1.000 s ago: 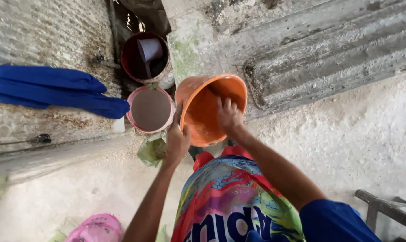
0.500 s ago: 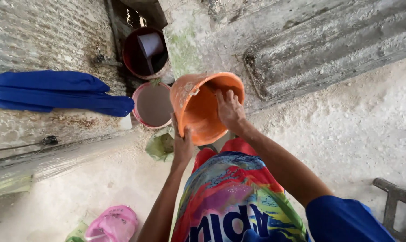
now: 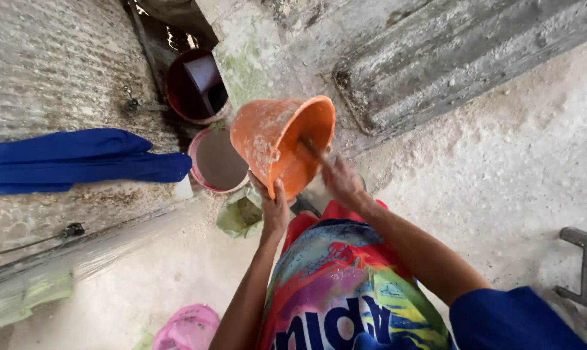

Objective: Cleaning the interior of a bucket and scraping a workbench using a putty knife and brushes.

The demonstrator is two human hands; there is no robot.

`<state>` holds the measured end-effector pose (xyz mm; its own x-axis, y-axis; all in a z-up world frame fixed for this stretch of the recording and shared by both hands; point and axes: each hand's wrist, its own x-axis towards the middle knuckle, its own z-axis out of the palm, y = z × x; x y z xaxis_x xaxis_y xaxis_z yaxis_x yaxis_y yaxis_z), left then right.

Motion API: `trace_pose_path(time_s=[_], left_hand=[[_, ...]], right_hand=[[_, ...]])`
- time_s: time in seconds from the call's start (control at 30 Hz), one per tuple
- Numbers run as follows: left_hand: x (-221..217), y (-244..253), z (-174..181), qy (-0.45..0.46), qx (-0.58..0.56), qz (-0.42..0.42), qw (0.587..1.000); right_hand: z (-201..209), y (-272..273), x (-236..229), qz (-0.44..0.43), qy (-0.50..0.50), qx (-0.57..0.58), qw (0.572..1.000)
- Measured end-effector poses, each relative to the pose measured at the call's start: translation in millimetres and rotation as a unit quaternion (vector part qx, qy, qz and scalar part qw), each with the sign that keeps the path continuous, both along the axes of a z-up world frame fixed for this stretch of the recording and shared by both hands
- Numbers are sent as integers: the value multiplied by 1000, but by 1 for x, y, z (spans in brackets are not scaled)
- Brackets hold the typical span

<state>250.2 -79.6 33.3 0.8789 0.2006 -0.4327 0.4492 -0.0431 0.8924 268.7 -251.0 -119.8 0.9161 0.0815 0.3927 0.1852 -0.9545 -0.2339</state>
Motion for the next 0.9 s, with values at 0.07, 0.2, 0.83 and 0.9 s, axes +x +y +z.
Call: trace_pose_path(time_s=[0.07, 0.2, 0.83, 0.9], left_hand=[[2, 1, -17, 35, 106, -18, 994], [-9, 5, -21, -4, 106, -32, 994], [0, -7, 3, 68, 85, -29, 994], [3, -4, 1, 76, 102, -24, 992]], right_hand=[[-14, 10, -33, 250, 352, 453, 780], [50, -15, 1, 291, 426, 464, 720], [-75, -18, -42, 162, 81, 249, 951], [-53, -11, -48, 219, 160, 476, 837]])
